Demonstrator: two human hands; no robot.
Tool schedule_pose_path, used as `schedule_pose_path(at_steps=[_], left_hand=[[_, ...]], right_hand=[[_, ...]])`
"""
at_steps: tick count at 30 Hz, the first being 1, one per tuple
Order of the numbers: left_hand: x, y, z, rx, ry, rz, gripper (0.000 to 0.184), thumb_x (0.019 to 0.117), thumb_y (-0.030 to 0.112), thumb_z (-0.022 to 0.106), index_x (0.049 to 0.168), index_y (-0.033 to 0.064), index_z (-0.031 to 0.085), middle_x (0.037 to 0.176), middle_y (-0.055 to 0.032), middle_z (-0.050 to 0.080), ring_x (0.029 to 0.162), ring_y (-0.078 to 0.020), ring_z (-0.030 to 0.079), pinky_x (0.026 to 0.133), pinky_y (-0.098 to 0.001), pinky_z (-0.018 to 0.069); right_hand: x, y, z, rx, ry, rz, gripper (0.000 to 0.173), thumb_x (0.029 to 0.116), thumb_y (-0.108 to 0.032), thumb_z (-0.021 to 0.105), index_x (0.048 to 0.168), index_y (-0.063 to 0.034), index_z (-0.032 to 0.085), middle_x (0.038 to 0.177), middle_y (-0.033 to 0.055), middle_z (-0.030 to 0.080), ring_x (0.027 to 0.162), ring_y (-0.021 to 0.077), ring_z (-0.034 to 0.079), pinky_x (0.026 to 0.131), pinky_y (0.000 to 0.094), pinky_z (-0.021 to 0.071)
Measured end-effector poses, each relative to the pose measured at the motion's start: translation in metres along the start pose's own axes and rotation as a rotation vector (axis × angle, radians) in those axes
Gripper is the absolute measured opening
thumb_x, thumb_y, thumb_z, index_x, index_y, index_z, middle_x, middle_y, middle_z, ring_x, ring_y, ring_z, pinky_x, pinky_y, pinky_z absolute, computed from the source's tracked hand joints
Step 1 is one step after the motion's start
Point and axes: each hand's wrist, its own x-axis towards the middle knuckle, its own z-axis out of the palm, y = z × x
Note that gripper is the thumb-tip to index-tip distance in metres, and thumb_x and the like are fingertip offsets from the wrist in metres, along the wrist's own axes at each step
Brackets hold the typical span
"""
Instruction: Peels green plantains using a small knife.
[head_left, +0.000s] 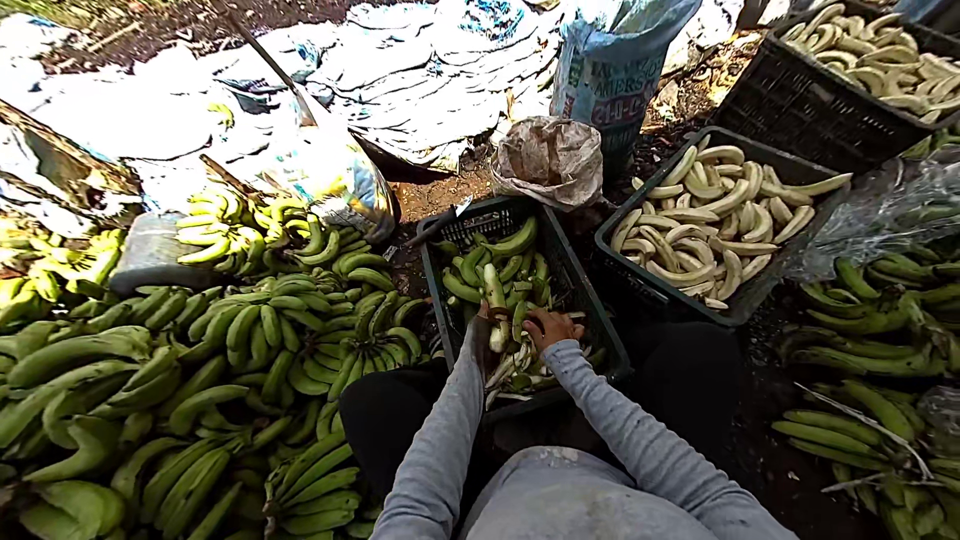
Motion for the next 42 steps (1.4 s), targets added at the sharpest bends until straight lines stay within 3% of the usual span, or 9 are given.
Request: schedule_pose_path(at_steps=[6,9,12,20,24,27,33,36,42], left_hand=[[-0.001,-0.007,0.001,0.251,0.009,0.041,0.060,0.1107,0.050,0.017,0.124,0.0046,0.055,0.081,-0.0096,0.062,0.061,-0.0145,0.060,0.054,-0.0290,0.0525],[0.002,0.009,0.012,0.323,0.290,0.301,0.052,0.1129,0.020,0.035,0.157,-0.0056,0.024,0.150,-0.0301,0.045,0.133,-0.0295,0.052,0.112,-0.0383,0.0413],[-0.013,0.052,0.034,0.206,0.484,0.172,0.059,0.1103,0.007,0.040,0.161,-0.0018,0.011,0.164,-0.0231,0.029,0.148,-0.0276,0.036,0.119,-0.0343,0.0328],[0.012,0.001,-0.014,0.440,-0.360,0.129,0.053,0.1126,0.028,0.029,0.163,0.0147,0.018,0.115,-0.0136,0.067,0.092,-0.0161,0.068,0.084,-0.0331,0.0567],[0.023,-0.010,0.003,0.213,0.201,0.349,0.050,0.1141,0.029,0.027,0.153,0.0001,0.037,0.134,-0.0283,0.057,0.115,-0.0309,0.061,0.099,-0.0450,0.0496],[-0.005,0.045,0.035,0.048,0.456,0.018,0.037,0.1112,0.011,0.039,0.143,-0.0084,0.043,0.142,-0.0259,0.050,0.121,-0.0331,0.053,0.102,-0.0445,0.0437],[-0.009,0.022,0.023,0.225,0.040,0.118,0.043,0.1125,0.036,0.029,0.122,0.0046,0.056,0.093,-0.0094,0.061,0.077,-0.0139,0.060,0.071,-0.0316,0.0529],[0.004,0.017,-0.008,0.349,-0.404,0.103,0.043,0.1110,0.025,0.031,0.147,0.0038,0.042,0.105,-0.0079,0.067,0.086,-0.0097,0.065,0.080,-0.0277,0.0558],[0.021,0.005,0.001,-0.074,0.218,0.108,0.047,0.1119,0.041,0.031,0.123,0.0022,0.056,0.096,-0.0141,0.062,0.078,-0.0210,0.061,0.069,-0.0385,0.0534]], right_hand=[[0.072,-0.026,-0.047,-0.055,0.105,0.006,0.046,0.1084,-0.046,0.048,0.145,-0.0204,0.060,0.138,0.0236,0.063,0.135,0.0468,0.051,0.113,0.0688,0.0288],[0.023,-0.021,-0.012,-0.006,-0.093,0.061,0.049,0.1095,-0.048,0.043,0.148,-0.0208,0.056,0.141,0.0180,0.063,0.137,0.0411,0.052,0.115,0.0674,0.0283],[-0.016,-0.006,0.018,0.056,-0.111,0.119,0.048,0.1103,-0.047,0.041,0.149,-0.0214,0.054,0.139,0.0157,0.065,0.136,0.0400,0.053,0.113,0.0664,0.0309],[0.100,-0.034,-0.048,-0.131,-0.025,-0.039,0.047,0.1089,-0.048,0.045,0.145,-0.0224,0.059,0.141,0.0212,0.062,0.138,0.0450,0.049,0.114,0.0676,0.0289],[0.054,-0.039,-0.021,-0.080,0.023,-0.040,0.047,0.1081,-0.047,0.048,0.146,-0.0214,0.057,0.140,0.0225,0.060,0.136,0.0458,0.049,0.110,0.0684,0.0325],[0.002,-0.009,0.029,0.054,0.086,0.016,0.047,0.1075,-0.041,0.051,0.146,-0.0157,0.058,0.138,0.0227,0.062,0.135,0.0468,0.050,0.107,0.0685,0.0336],[0.049,-0.017,-0.006,-0.030,-0.002,-0.021,0.046,0.1109,-0.042,0.043,0.147,-0.0183,0.058,0.141,0.0220,0.062,0.138,0.0450,0.050,0.114,0.0676,0.0275],[0.110,-0.023,-0.043,-0.119,-0.096,-0.048,0.051,0.1117,-0.046,0.037,0.145,-0.0143,0.059,0.142,0.0217,0.062,0.139,0.0435,0.051,0.116,0.0700,0.0255],[0.042,-0.017,-0.006,-0.051,0.031,-0.160,0.047,0.1091,-0.043,0.047,0.148,-0.0182,0.056,0.141,0.0222,0.060,0.136,0.0471,0.048,0.109,0.0699,0.0313]])
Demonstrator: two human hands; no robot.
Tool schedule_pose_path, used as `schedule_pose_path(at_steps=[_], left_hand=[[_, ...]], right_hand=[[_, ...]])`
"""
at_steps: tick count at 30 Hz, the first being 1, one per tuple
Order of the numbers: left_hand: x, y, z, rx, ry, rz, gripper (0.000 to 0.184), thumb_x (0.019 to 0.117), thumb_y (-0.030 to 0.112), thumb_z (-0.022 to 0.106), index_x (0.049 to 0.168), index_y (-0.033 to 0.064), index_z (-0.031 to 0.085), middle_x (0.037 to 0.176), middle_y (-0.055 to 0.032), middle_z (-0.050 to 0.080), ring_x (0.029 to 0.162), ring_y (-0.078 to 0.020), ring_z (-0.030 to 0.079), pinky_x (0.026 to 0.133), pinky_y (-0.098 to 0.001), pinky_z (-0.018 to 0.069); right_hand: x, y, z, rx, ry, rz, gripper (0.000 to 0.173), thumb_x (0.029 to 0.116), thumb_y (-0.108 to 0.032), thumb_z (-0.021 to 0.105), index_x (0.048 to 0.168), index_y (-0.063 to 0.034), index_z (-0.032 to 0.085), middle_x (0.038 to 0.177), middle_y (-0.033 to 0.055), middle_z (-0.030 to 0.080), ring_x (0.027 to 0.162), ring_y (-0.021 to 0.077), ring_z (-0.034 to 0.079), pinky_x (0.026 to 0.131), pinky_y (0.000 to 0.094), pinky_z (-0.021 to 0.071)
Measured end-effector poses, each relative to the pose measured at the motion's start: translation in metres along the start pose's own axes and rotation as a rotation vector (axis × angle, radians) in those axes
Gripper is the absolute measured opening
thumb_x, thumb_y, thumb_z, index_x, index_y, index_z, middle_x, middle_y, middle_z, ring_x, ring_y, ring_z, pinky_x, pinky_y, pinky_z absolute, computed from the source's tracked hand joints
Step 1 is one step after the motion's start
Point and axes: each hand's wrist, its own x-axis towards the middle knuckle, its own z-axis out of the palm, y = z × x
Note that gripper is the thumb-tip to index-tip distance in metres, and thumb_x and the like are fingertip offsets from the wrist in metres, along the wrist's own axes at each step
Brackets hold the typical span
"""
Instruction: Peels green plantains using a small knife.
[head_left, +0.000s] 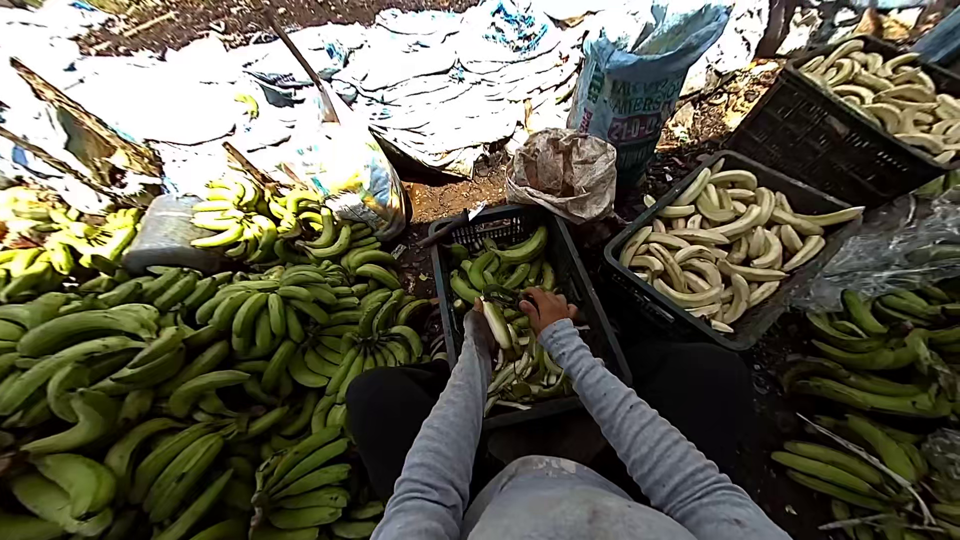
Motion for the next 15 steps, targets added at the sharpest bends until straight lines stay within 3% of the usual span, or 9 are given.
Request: schedule_pose_path(at_steps=[2,3,5,8,10,12,13,15], left_hand=[[-0.005,0.006,0.002,0.035,0.049,-0.022,0.044,0.1120,0.030,0.032,0.132,-0.0034,0.053,0.116,-0.0219,0.060,0.097,-0.0272,0.059,0.085,-0.0453,0.0504],[-0.010,0.010,0.003,0.092,0.028,-0.033,0.041,0.1120,0.026,0.032,0.130,-0.0038,0.053,0.114,-0.0207,0.059,0.094,-0.0249,0.058,0.084,-0.0421,0.0502],[-0.011,0.010,0.004,0.111,-0.026,-0.068,0.033,0.1110,0.025,0.033,0.117,0.0010,0.055,0.093,-0.0119,0.057,0.075,-0.0173,0.056,0.068,-0.0334,0.0502],[-0.018,0.012,0.007,0.159,-0.110,-0.075,0.034,0.1106,0.031,0.039,0.109,0.0029,0.059,0.079,-0.0084,0.058,0.063,-0.0158,0.057,0.059,-0.0326,0.0515],[-0.026,0.013,0.002,0.149,-0.220,-0.124,0.041,0.1109,0.037,0.038,0.115,0.0032,0.061,0.084,-0.0106,0.063,0.068,-0.0178,0.062,0.063,-0.0346,0.0539],[-0.017,0.006,-0.015,0.060,-0.411,-0.149,0.040,0.1119,0.036,0.031,0.114,0.0068,0.058,0.081,-0.0076,0.064,0.064,-0.0148,0.063,0.056,-0.0284,0.0546],[-0.008,0.003,-0.022,-0.032,-0.486,-0.156,0.042,0.1123,0.035,0.025,0.116,0.0064,0.056,0.083,-0.0088,0.065,0.064,-0.0155,0.063,0.055,-0.0272,0.0541],[0.001,0.001,-0.026,-0.194,-0.452,-0.169,0.049,0.1119,0.040,0.022,0.110,0.0052,0.056,0.082,-0.0107,0.065,0.062,-0.0172,0.063,0.052,-0.0275,0.0531]], right_hand=[[-0.037,0.018,0.032,0.098,0.080,-0.056,0.045,0.1074,-0.037,0.050,0.144,-0.0116,0.061,0.134,0.0239,0.064,0.132,0.0495,0.051,0.106,0.0708,0.0333],[-0.048,0.023,0.041,0.133,0.113,-0.068,0.044,0.1070,-0.034,0.051,0.142,-0.0088,0.063,0.132,0.0250,0.065,0.130,0.0510,0.053,0.105,0.0718,0.0337],[-0.051,0.022,0.042,0.131,0.093,-0.044,0.044,0.1080,-0.033,0.048,0.142,-0.0079,0.062,0.133,0.0242,0.065,0.130,0.0502,0.053,0.106,0.0711,0.0330],[-0.013,0.005,0.017,0.042,-0.126,0.138,0.047,0.1118,-0.039,0.040,0.150,-0.0150,0.054,0.143,0.0196,0.061,0.140,0.0424,0.049,0.116,0.0667,0.0267],[0.030,0.016,0.004,0.023,-0.211,0.190,0.051,0.1132,-0.040,0.034,0.149,-0.0091,0.053,0.145,0.0228,0.059,0.142,0.0412,0.049,0.118,0.0650,0.0274],[0.073,0.053,0.010,0.075,-0.152,0.151,0.054,0.1142,-0.035,0.032,0.137,0.0069,0.058,0.140,0.0329,0.058,0.137,0.0474,0.051,0.116,0.0654,0.0326],[0.083,0.063,0.008,0.092,-0.096,0.136,0.054,0.1141,-0.034,0.033,0.134,0.0077,0.060,0.136,0.0339,0.060,0.134,0.0488,0.054,0.115,0.0665,0.0343],[0.060,0.049,-0.013,0.044,-0.080,0.088,0.048,0.1134,-0.037,0.036,0.141,-0.0054,0.060,0.135,0.0278,0.063,0.133,0.0476,0.055,0.113,0.0710,0.0307]])
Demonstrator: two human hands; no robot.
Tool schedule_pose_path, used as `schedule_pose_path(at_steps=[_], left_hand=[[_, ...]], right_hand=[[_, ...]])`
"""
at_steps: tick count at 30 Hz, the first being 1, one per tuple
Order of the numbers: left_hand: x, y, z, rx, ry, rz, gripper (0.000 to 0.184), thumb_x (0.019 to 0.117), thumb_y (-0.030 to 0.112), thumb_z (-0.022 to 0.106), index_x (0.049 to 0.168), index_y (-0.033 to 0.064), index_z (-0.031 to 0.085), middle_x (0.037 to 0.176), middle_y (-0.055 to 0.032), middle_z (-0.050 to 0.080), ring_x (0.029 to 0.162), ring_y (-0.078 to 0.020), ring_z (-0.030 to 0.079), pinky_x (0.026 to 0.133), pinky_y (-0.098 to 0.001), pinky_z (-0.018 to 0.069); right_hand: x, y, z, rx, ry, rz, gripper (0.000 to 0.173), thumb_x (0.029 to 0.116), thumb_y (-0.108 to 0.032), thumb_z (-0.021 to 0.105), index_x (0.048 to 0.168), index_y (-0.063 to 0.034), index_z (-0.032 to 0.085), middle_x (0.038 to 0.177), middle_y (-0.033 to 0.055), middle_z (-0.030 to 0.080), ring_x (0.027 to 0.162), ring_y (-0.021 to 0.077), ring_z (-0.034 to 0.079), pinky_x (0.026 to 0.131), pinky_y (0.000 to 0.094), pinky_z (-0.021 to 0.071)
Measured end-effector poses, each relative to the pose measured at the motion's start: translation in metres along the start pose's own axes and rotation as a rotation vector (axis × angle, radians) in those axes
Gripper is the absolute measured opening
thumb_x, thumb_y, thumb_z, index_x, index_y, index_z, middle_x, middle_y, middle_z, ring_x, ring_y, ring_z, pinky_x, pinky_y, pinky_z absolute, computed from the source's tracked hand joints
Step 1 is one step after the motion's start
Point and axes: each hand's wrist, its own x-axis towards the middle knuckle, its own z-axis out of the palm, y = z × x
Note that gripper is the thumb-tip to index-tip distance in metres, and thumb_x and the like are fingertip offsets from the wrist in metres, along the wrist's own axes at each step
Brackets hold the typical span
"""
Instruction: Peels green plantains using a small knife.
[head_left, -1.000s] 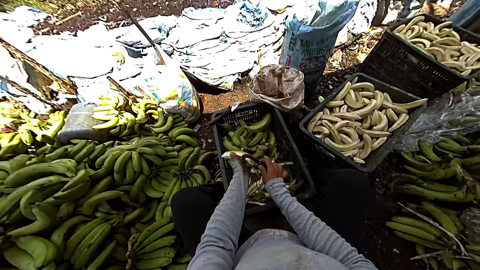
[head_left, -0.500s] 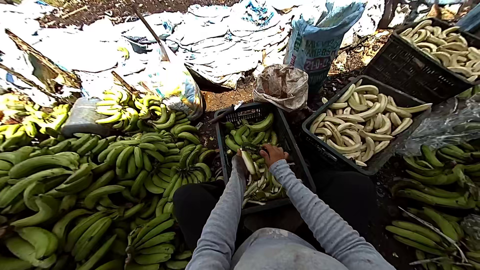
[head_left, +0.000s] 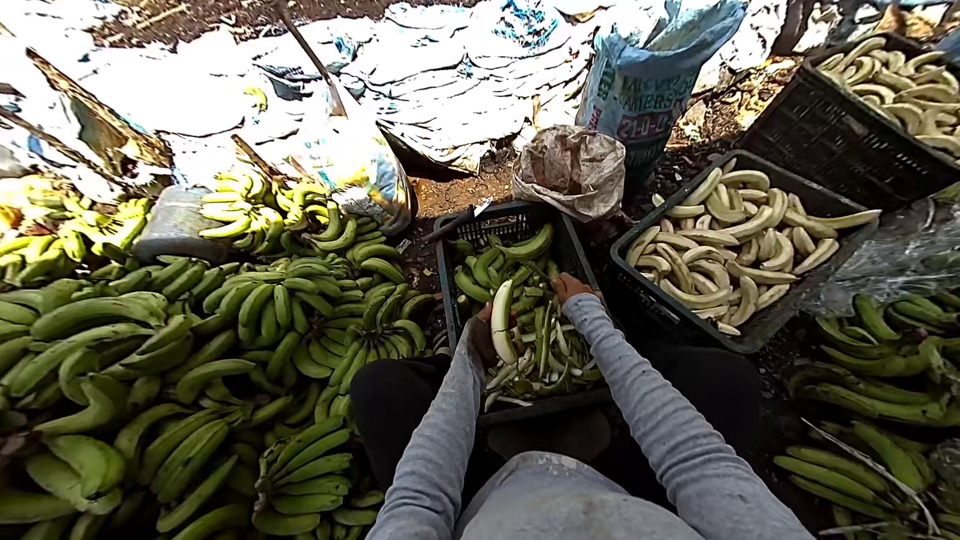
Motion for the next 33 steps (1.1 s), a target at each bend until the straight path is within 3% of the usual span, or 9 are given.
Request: schedule_pose_path(at_steps=[6,12,16,18,20,22,27,29,33], left_hand=[[0.012,0.000,0.012,0.166,0.269,-0.034,0.044,0.1093,0.043,0.032,0.103,0.0080,0.059,0.069,-0.0029,0.057,0.054,-0.0110,0.056,0.049,-0.0252,0.0494],[0.000,-0.021,0.024,0.233,0.284,0.067,0.037,0.1117,0.030,0.038,0.115,0.0007,0.059,0.085,-0.0097,0.062,0.071,-0.0152,0.060,0.067,-0.0320,0.0535],[0.016,-0.030,-0.006,0.088,0.342,-0.022,0.038,0.1102,0.037,0.037,0.104,0.0052,0.058,0.071,-0.0065,0.059,0.052,-0.0131,0.056,0.047,-0.0256,0.0495],[0.037,-0.045,-0.029,0.212,0.577,0.034,0.034,0.1095,0.032,0.044,0.116,0.0026,0.059,0.089,-0.0126,0.063,0.071,-0.0188,0.063,0.063,-0.0342,0.0549],[0.054,-0.071,-0.038,0.387,0.697,0.014,0.045,0.1110,0.027,0.043,0.144,-0.0030,0.046,0.137,-0.0267,0.055,0.122,-0.0346,0.058,0.101,-0.0512,0.0489],[0.058,-0.090,0.002,0.513,0.667,-0.023,0.049,0.1129,0.027,0.034,0.148,-0.0073,0.037,0.149,-0.0313,0.044,0.136,-0.0394,0.047,0.110,-0.0531,0.0413],[0.039,-0.097,0.131,0.316,0.262,-0.081,0.059,0.1112,0.048,0.030,0.150,0.0039,0.035,0.130,-0.0241,0.056,0.101,-0.0311,0.064,0.084,-0.0427,0.0550],[0.033,-0.073,0.110,0.490,0.243,-0.076,0.056,0.1111,0.041,0.039,0.156,0.0086,0.032,0.143,-0.0223,0.052,0.118,-0.0327,0.061,0.098,-0.0481,0.0513],[0.075,-0.051,-0.004,1.114,0.597,-0.055,0.035,0.1065,0.026,0.052,0.131,0.0035,0.065,0.132,-0.0215,0.063,0.126,-0.0344,0.059,0.107,-0.0529,0.0448]], right_hand=[[-0.102,0.008,0.040,-0.002,-0.038,-0.334,0.048,0.1082,-0.038,0.045,0.141,-0.0079,0.063,0.135,0.0215,0.065,0.131,0.0461,0.054,0.108,0.0705,0.0296],[-0.034,0.001,0.042,-0.063,-0.117,0.124,0.054,0.1102,-0.049,0.040,0.152,-0.0155,0.050,0.143,0.0222,0.061,0.137,0.0442,0.053,0.114,0.0684,0.0310],[-0.035,0.021,0.031,-0.523,-0.437,0.313,0.054,0.1082,-0.044,0.043,0.135,-0.0009,0.062,0.142,0.0248,0.059,0.137,0.0426,0.053,0.112,0.0711,0.0329],[-0.068,0.013,0.025,-0.759,-0.585,0.318,0.052,0.1060,-0.042,0.049,0.126,0.0032,0.066,0.137,0.0264,0.062,0.132,0.0438,0.057,0.106,0.0698,0.0390],[-0.087,0.014,0.027,-0.810,-0.638,0.336,0.058,0.1080,-0.045,0.044,0.131,0.0045,0.062,0.141,0.0282,0.059,0.136,0.0452,0.052,0.109,0.0689,0.0360],[-0.090,0.020,0.029,-0.780,-0.637,0.375,0.063,0.1080,-0.051,0.043,0.137,0.0035,0.059,0.146,0.0282,0.054,0.141,0.0451,0.047,0.113,0.0685,0.0325],[-0.082,0.042,0.032,-0.657,-0.572,0.357,0.062,0.1058,-0.047,0.044,0.138,0.0041,0.059,0.147,0.0281,0.055,0.141,0.0465,0.048,0.112,0.0709,0.0329],[-0.079,0.031,0.003,-0.653,-0.622,0.338,0.065,0.1087,-0.053,0.038,0.140,-0.0003,0.058,0.149,0.0267,0.054,0.143,0.0446,0.047,0.113,0.0708,0.0309],[-0.051,0.069,-0.053,-0.386,-0.455,0.295,0.064,0.1103,-0.050,0.038,0.137,0.0032,0.060,0.144,0.0295,0.057,0.141,0.0458,0.048,0.117,0.0670,0.0279]])
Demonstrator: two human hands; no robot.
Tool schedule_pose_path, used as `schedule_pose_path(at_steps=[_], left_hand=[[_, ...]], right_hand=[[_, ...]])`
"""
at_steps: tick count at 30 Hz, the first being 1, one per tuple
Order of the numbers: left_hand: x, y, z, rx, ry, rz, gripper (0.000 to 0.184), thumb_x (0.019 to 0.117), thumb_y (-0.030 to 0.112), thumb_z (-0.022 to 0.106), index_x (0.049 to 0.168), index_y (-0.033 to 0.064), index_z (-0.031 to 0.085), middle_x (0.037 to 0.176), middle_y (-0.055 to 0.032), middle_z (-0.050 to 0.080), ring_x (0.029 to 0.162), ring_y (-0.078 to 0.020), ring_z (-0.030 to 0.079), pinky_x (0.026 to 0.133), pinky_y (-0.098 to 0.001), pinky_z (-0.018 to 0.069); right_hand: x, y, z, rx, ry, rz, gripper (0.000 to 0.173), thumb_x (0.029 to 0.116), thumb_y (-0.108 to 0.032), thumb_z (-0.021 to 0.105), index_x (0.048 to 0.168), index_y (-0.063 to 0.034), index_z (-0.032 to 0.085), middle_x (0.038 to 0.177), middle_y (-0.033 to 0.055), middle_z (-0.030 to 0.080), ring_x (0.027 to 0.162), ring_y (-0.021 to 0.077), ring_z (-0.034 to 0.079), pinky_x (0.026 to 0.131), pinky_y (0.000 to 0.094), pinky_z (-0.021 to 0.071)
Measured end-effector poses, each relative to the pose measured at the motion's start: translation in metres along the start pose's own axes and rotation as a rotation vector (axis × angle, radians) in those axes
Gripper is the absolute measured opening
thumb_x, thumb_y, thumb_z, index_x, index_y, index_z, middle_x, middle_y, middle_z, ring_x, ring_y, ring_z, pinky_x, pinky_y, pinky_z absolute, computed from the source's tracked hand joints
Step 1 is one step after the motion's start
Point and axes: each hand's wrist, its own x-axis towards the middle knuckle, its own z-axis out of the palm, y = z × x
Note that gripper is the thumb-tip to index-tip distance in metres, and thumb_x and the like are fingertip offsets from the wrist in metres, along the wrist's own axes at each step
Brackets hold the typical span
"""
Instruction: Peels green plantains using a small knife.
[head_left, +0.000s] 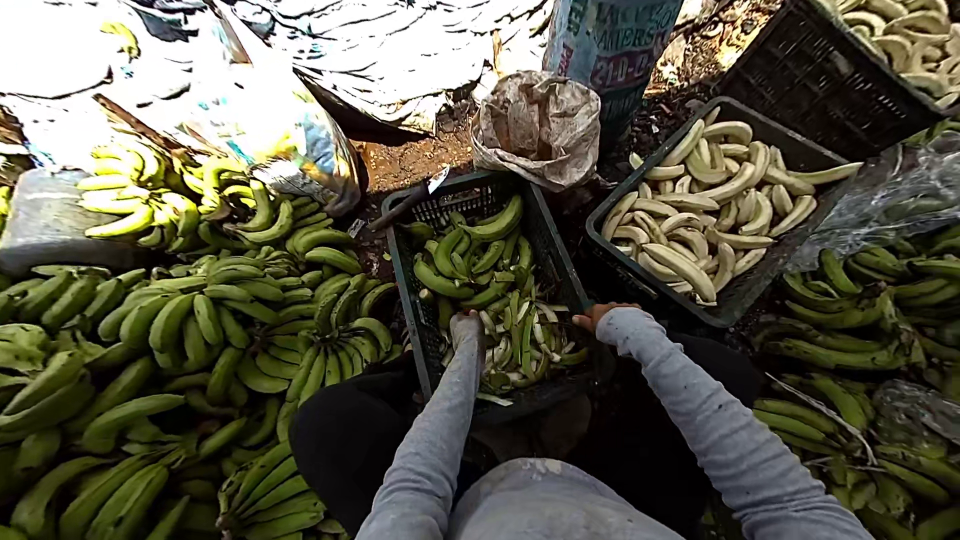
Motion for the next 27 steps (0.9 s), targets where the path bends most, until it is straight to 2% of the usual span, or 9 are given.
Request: schedule_pose_path(at_steps=[2,5,9,12,15,19,23,25,27], left_hand=[[0.016,-0.012,-0.001,0.262,-0.045,0.089,0.034,0.1069,0.025,0.048,0.129,0.0072,0.067,0.131,-0.0186,0.065,0.126,-0.0318,0.060,0.108,-0.0507,0.0460],[0.033,-0.009,0.021,0.600,-0.216,0.236,0.038,0.1082,0.022,0.045,0.139,0.0062,0.060,0.142,-0.0206,0.059,0.136,-0.0339,0.054,0.115,-0.0509,0.0401],[0.028,-0.004,0.064,0.652,-0.026,0.124,0.043,0.1040,0.020,0.053,0.142,-0.0003,0.054,0.149,-0.0262,0.050,0.138,-0.0383,0.051,0.114,-0.0501,0.0414],[0.022,-0.003,0.080,0.771,0.012,0.052,0.059,0.1019,0.029,0.057,0.153,0.0040,0.042,0.143,-0.0227,0.057,0.131,-0.0362,0.057,0.109,-0.0516,0.0455],[0.023,-0.012,0.078,0.895,-0.016,0.024,0.065,0.0985,0.035,0.061,0.154,0.0062,0.041,0.138,-0.0188,0.062,0.129,-0.0340,0.060,0.106,-0.0532,0.0471],[0.034,-0.017,0.057,0.682,-0.026,0.060,0.082,0.0872,0.031,0.081,0.154,0.0072,0.039,0.139,-0.0220,0.060,0.130,-0.0376,0.058,0.108,-0.0549,0.0463],[0.006,-0.001,0.009,0.352,-0.105,0.062,0.088,0.0866,0.023,0.082,0.156,0.0064,0.031,0.142,-0.0250,0.056,0.128,-0.0386,0.059,0.105,-0.0562,0.0478],[-0.008,-0.006,-0.016,-0.021,-0.144,0.052,0.076,0.0910,0.011,0.075,0.155,0.0072,0.034,0.126,-0.0220,0.062,0.103,-0.0290,0.065,0.086,-0.0450,0.0554],[-0.026,-0.009,-0.026,-0.509,-0.228,0.048,0.046,0.1011,0.004,0.049,0.146,0.0067,0.039,0.099,-0.0114,0.062,0.074,-0.0158,0.063,0.063,-0.0322,0.0551]], right_hand=[[0.047,0.040,0.009,0.179,0.199,-0.070,0.059,0.1090,-0.045,0.047,0.121,0.0077,0.069,0.123,0.0319,0.067,0.123,0.0482,0.061,0.109,0.0671,0.0391],[0.062,0.037,-0.012,0.261,0.222,-0.062,0.059,0.1088,-0.050,0.044,0.113,0.0034,0.069,0.105,0.0247,0.071,0.099,0.0401,0.070,0.094,0.0605,0.0519],[0.033,-0.014,-0.039,0.281,0.193,-0.091,0.062,0.1080,-0.053,0.043,0.124,0.0005,0.069,0.127,0.0261,0.068,0.128,0.0452,0.059,0.109,0.0706,0.0370],[0.001,-0.040,-0.056,0.332,0.081,-0.169,0.063,0.1102,-0.050,0.039,0.135,0.0038,0.062,0.140,0.0275,0.060,0.138,0.0436,0.051,0.116,0.0676,0.0287],[-0.026,-0.048,-0.070,0.326,0.013,-0.166,0.061,0.1111,-0.047,0.039,0.139,0.0045,0.058,0.146,0.0264,0.056,0.142,0.0407,0.047,0.119,0.0635,0.0271],[-0.014,-0.043,-0.065,0.353,0.049,-0.156,0.062,0.1088,-0.050,0.044,0.136,0.0029,0.061,0.141,0.0260,0.060,0.139,0.0408,0.051,0.117,0.0656,0.0282],[0.008,-0.028,-0.061,0.363,0.210,-0.151,0.063,0.1049,-0.054,0.051,0.136,0.0002,0.062,0.135,0.0272,0.064,0.133,0.0453,0.056,0.113,0.0700,0.0332],[0.033,-0.018,-0.046,0.436,0.373,-0.171,0.061,0.1018,-0.053,0.058,0.130,0.0006,0.065,0.125,0.0288,0.068,0.125,0.0489,0.060,0.109,0.0741,0.0347],[0.039,-0.007,-0.045,0.448,0.428,-0.243,0.053,0.1056,-0.046,0.055,0.129,0.0006,0.066,0.125,0.0286,0.068,0.124,0.0496,0.060,0.108,0.0751,0.0330]])
